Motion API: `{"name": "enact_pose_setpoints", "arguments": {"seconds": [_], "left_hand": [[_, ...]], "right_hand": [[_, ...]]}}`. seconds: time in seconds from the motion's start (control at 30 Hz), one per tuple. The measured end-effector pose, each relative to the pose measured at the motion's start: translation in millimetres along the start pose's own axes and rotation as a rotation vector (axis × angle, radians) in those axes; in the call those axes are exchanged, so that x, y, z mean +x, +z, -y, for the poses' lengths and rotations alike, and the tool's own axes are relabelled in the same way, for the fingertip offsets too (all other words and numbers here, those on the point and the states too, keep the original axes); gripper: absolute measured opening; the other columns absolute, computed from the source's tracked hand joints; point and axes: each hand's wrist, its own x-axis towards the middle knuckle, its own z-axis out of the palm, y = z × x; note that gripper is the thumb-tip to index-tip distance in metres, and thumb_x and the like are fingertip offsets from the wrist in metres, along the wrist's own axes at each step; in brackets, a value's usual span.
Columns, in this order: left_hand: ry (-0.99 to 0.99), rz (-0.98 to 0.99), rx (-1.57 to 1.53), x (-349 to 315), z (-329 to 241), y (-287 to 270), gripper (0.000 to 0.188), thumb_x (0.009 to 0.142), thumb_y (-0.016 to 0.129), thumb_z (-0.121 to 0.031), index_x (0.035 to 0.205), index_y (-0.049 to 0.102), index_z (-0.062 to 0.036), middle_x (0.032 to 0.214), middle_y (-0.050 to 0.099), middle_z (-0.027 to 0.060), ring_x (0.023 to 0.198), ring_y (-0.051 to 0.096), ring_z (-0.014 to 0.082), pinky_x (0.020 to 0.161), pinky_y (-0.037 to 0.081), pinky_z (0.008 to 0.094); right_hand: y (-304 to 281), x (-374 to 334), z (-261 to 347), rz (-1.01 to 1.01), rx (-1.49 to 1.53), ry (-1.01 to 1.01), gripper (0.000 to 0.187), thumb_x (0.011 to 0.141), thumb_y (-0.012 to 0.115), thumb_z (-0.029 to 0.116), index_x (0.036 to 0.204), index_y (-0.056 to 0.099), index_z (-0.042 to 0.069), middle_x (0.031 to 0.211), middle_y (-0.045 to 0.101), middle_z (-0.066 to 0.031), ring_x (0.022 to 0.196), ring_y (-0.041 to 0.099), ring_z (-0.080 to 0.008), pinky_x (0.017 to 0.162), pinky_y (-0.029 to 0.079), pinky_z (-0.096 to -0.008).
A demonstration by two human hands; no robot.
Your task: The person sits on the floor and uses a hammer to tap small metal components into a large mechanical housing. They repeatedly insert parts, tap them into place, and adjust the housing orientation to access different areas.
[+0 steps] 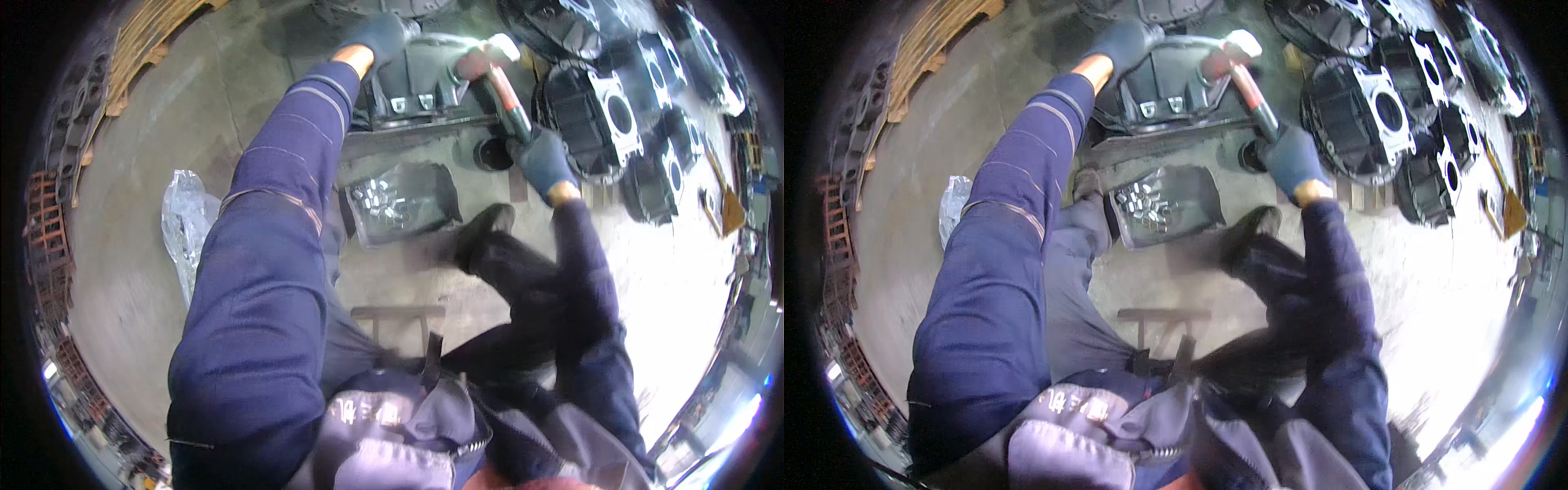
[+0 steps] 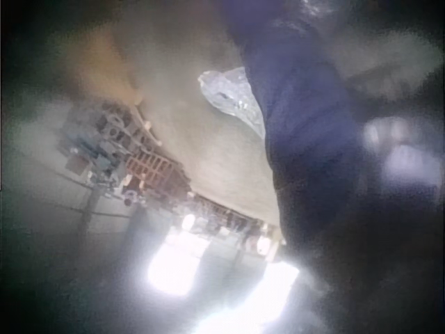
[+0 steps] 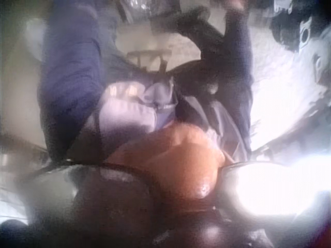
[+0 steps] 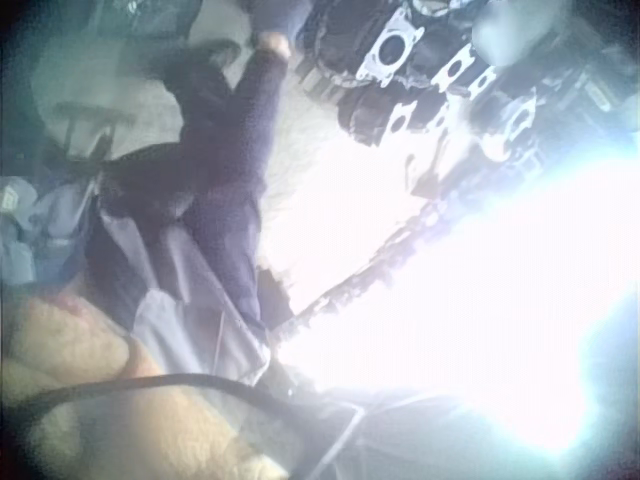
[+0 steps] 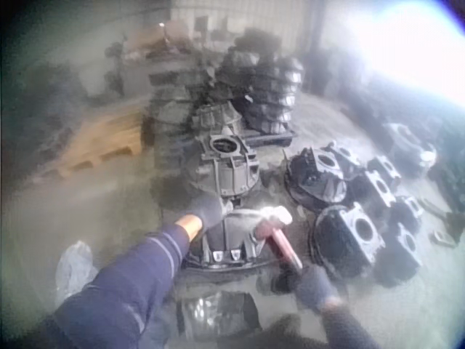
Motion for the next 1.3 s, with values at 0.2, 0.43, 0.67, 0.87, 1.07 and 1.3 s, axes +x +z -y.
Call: {"name": "enact_pose_setpoints", "arguments": {"seconds": [0.2,0.43,0.67,0.87,1.07,1.3], "left_hand": [[0.079,-0.091,0.002,2,3,0,0.051,0.101,0.054,-0.047,0.11,0.074,-0.0014,0.11,0.07,0.0289,0.103,0.069,0.0451,0.089,0.053,0.0497],[0.0,-0.039,-0.034,-6,-4,-6,0.055,0.101,0.049,-0.05,0.121,0.073,-0.0044,0.125,0.068,0.0259,0.117,0.066,0.043,0.102,0.049,0.0493],[0.05,-0.011,-0.001,-4,-2,-1,0.061,0.101,0.05,-0.051,0.109,0.073,0.0045,0.111,0.069,0.0319,0.106,0.069,0.0449,0.093,0.052,0.0495],[0.011,-0.097,-0.035,-4,-2,-5,0.053,0.102,0.051,-0.048,0.113,0.074,-0.0008,0.115,0.069,0.029,0.108,0.068,0.0447,0.094,0.051,0.0499],[0.039,-0.025,0.029,-7,-8,-7,0.057,0.103,0.047,-0.05,0.125,0.07,-0.0028,0.129,0.065,0.0276,0.117,0.065,0.0436,0.102,0.049,0.0493],[-0.01,-0.199,-0.025,-12,-8,6,0.054,0.102,0.049,-0.048,0.117,0.073,-0.0017,0.121,0.068,0.0288,0.114,0.066,0.0448,0.099,0.05,0.05]], "right_hand": [[-102,29,-11,-0.261,-0.143,-0.304,0.042,0.093,0.07,0.036,0.116,0.066,0.001,0.101,0.073,-0.0287,0.094,0.072,-0.0419,0.08,0.059,-0.047],[-67,9,33,-0.682,-0.19,-0.259,0.019,0.097,0.061,0.021,0.1,0.07,0.005,0.094,0.073,-0.0204,0.086,0.072,-0.0343,0.073,0.057,-0.044],[-34,30,-45,-0.134,-0.29,-0.068,0.042,0.088,0.073,0.035,0.109,0.072,-0.001,0.101,0.073,-0.027,0.098,0.071,-0.0435,0.087,0.056,-0.0485],[-139,34,20,-0.683,0.097,-0.23,0.03,0.095,0.067,0.031,0.107,0.073,0.004,0.082,0.073,-0.0169,0.074,0.071,-0.0297,0.066,0.055,-0.0414],[5,12,-4,-0.058,-0.133,-0.024,0.029,0.092,0.065,0.029,0.103,0.072,0.003,0.098,0.07,-0.0306,0.1,0.066,-0.0507,0.087,0.054,-0.053],[-113,48,-8,-0.434,-0.584,-0.352,0.033,0.095,0.067,0.036,0.109,0.076,0.007,0.1,0.077,-0.0204,0.091,0.075,-0.0334,0.079,0.058,-0.0392]]}}
